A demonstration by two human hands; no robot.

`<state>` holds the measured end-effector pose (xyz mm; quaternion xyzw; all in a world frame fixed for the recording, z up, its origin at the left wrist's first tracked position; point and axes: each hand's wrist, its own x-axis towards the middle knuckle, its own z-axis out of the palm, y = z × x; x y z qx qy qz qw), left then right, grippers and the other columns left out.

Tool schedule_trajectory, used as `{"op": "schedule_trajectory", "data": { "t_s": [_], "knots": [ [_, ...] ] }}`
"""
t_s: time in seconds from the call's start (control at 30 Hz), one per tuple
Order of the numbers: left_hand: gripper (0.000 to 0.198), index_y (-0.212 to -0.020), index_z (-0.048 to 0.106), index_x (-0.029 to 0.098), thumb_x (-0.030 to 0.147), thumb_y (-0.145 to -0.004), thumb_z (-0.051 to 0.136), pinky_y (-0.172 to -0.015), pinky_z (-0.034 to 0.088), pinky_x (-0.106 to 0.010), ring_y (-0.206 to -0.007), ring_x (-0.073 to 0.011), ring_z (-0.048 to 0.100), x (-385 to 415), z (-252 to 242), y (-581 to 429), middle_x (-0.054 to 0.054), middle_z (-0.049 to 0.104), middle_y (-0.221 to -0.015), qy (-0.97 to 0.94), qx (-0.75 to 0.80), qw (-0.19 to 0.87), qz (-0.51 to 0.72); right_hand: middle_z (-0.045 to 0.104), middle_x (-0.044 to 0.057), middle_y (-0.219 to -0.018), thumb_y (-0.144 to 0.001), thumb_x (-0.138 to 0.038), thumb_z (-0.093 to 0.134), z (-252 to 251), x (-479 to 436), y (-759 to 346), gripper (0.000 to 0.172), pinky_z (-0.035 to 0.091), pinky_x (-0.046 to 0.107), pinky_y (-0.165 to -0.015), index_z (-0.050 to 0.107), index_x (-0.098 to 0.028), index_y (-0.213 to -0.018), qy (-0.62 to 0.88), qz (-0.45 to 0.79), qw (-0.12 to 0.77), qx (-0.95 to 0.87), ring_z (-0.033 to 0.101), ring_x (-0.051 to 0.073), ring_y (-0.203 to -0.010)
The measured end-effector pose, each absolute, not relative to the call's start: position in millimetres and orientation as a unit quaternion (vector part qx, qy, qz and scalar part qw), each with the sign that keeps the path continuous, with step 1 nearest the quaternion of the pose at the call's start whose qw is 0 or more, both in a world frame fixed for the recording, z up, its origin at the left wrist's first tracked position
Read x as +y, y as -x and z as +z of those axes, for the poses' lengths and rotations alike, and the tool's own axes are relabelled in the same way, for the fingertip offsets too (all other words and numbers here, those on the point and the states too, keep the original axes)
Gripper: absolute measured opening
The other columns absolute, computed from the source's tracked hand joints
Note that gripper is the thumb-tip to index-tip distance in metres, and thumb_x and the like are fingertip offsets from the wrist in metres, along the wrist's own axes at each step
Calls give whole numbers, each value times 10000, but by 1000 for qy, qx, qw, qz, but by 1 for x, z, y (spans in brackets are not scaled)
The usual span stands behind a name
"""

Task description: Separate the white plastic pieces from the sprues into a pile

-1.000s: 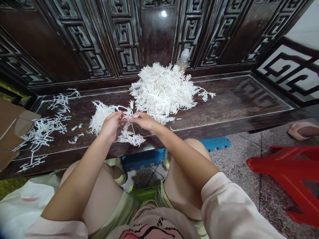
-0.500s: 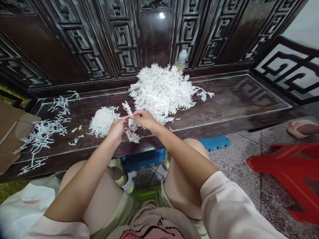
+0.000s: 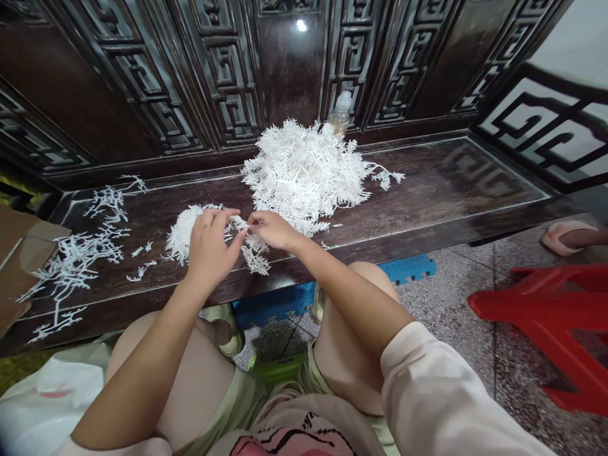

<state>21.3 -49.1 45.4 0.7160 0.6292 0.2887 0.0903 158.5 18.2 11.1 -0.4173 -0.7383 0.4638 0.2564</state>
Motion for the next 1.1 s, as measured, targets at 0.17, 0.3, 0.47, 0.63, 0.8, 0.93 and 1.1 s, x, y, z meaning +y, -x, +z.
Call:
{"op": "schedule_trajectory", "data": {
  "t_s": [0.17, 0.3, 0.47, 0.63, 0.8, 0.93, 1.1],
  "knots": [
    [332, -1048, 566, 256, 394, -754, 499, -808, 316, -381, -935, -251, 420, -40, 41, -2, -75, 485, -949, -771, 608, 38, 188, 493, -12, -660, -675, -245, 423, 13, 16, -160, 143, 304, 253, -653, 532, -158, -643, 421, 467, 226, -745, 442, 117, -665],
    [436, -1132, 509, 254, 410, -726, 535, -790, 312, -359, -919, -243, 431, -41, 37, -2, -69, 491, -940, -794, 582, 48, 169, 516, -5, -668, -663, -262, 457, 15, 13, -162, 143, 312, 251, -650, 540, -155, -620, 416, 466, 213, -751, 449, 111, -655],
    [263, -981, 599, 218, 314, -782, 457, -736, 302, -343, -827, -232, 476, -41, 33, -7, -74, 529, -824, -812, 567, 55, 127, 519, -8, -644, -684, -298, 467, 16, 13, -162, 183, 319, 250, -640, 567, -157, -622, 395, 476, 188, -763, 447, 104, -625],
    [284, -738, 625, 185, 238, -814, 356, -716, 290, -347, -779, -229, 493, -37, 32, -7, -80, 551, -732, -791, 592, 42, 149, 570, 9, -685, -700, -296, 474, 19, 13, -162, 197, 332, 257, -672, 601, -152, -656, 391, 473, 175, -770, 481, 114, -661],
    [310, -624, 599, 196, 302, -803, 369, -659, 307, -309, -710, -202, 496, -31, 33, 8, -55, 550, -673, -718, 652, 76, 231, 557, 10, -652, -702, -267, 472, 26, 12, -163, 174, 329, 260, -653, 576, -153, -621, 372, 478, 175, -776, 475, 115, -642],
    [302, -581, 596, 191, 322, -772, 401, -614, 317, -280, -660, -176, 492, -26, 28, 11, -36, 550, -651, -674, 656, 157, 300, 511, -6, -612, -694, -214, 451, 31, 9, -160, 148, 312, 254, -627, 533, -163, -583, 361, 455, 177, -794, 444, 107, -613],
    [252, -532, 569, 178, 333, -706, 471, -594, 340, -268, -627, -152, 490, -20, 29, 23, -17, 560, -621, -595, 669, 230, 381, 479, -11, -584, -672, -165, 436, 29, 4, -161, 138, 286, 255, -604, 505, -172, -553, 363, 433, 180, -805, 422, 106, -593]
  ]
}}
